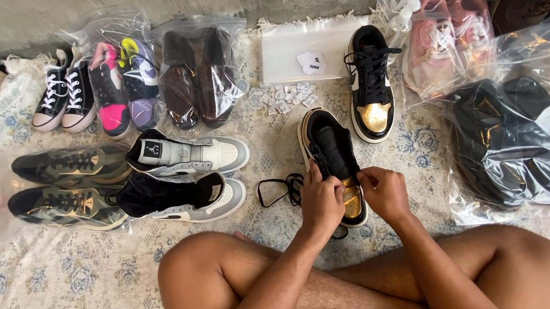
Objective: Lacing a black and gold high-top sneaker and inspecting the sole while sitting on a rug.
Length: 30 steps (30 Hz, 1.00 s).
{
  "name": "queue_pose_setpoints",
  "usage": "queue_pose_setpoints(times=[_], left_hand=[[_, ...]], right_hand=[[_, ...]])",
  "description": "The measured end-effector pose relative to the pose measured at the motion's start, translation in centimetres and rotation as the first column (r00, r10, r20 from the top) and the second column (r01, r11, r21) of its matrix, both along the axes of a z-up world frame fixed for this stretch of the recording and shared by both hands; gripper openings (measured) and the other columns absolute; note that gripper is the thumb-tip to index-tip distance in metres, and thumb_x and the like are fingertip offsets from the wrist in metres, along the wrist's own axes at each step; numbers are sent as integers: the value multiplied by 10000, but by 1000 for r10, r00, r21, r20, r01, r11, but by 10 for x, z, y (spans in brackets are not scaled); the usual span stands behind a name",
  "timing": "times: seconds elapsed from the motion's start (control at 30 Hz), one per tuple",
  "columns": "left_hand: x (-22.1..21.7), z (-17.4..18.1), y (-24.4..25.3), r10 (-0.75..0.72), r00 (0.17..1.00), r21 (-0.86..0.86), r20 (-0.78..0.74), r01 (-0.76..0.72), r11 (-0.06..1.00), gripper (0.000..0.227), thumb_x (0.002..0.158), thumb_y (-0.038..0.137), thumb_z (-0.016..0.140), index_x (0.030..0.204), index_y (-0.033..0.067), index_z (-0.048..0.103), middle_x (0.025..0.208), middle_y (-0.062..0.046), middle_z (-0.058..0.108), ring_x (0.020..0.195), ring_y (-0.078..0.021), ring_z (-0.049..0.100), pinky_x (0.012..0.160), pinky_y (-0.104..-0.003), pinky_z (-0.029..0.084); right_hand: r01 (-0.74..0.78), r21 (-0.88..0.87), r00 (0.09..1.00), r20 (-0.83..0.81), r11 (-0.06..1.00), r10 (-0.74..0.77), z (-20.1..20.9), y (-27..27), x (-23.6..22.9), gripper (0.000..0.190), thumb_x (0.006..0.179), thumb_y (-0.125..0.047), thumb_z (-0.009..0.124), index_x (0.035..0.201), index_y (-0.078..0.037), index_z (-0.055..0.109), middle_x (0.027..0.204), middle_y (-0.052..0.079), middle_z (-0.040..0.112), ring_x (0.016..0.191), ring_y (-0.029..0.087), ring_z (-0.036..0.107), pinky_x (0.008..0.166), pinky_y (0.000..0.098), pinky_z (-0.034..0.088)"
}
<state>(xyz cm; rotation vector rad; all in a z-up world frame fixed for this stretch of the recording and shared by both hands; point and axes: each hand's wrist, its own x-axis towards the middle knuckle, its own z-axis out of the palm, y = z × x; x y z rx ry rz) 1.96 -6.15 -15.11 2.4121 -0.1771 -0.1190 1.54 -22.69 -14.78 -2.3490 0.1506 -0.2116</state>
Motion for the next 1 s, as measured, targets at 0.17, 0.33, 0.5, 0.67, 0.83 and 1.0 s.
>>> queue_pose_setpoints(times=[0.17,0.33,0.5,0.67,0.83,1.0], left_hand=[[-1,-2,-6,52,997,42,54,-54,998,118,934,219,668,913,115,719,1575,-344,320,1377,-505,421,946,-507,429],[-6,9,-9,81,991,37,110,-86,996,114,921,219,683,918,113,724,1553,-359,342,1346,-511,449,925,-503,435],[-5,0,-13,103,983,25,154,-109,994,102,903,260,712,872,163,716,1546,-350,351,1349,-506,448,924,-482,424],[-7,8,-15,129,979,8,160,-132,991,121,904,258,723,853,149,712,1543,-356,348,1347,-502,446,916,-485,413],[-6,6,-18,144,966,11,213,-149,989,118,857,243,764,832,134,729,1574,-363,303,1407,-501,379,967,-494,380],[-8,12,-16,122,964,20,237,-130,991,99,849,213,774,836,120,742,1599,-371,241,1425,-514,343,983,-498,371]], right_hand=[[-33,90,999,-9,995,34,1,-5,1,102,911,-171,723,916,-134,817,664,68,744,754,279,754,731,400,585],[-43,108,999,-23,993,46,2,-8,1,103,914,-178,717,906,-144,814,642,46,738,712,246,750,731,385,578],[-48,116,998,-34,992,52,4,-8,1,110,909,-185,716,916,-139,816,645,50,741,710,246,751,740,379,566],[-47,122,998,-32,991,51,4,-8,0,110,914,-180,715,912,-134,815,634,49,737,695,238,748,741,367,562],[-46,138,999,-18,989,49,8,-7,-2,112,923,-165,712,908,-125,816,630,59,735,684,243,746,733,368,560],[-44,128,999,-16,991,46,6,-8,-1,109,913,-186,720,903,-136,817,632,52,737,689,251,749,727,366,555]])
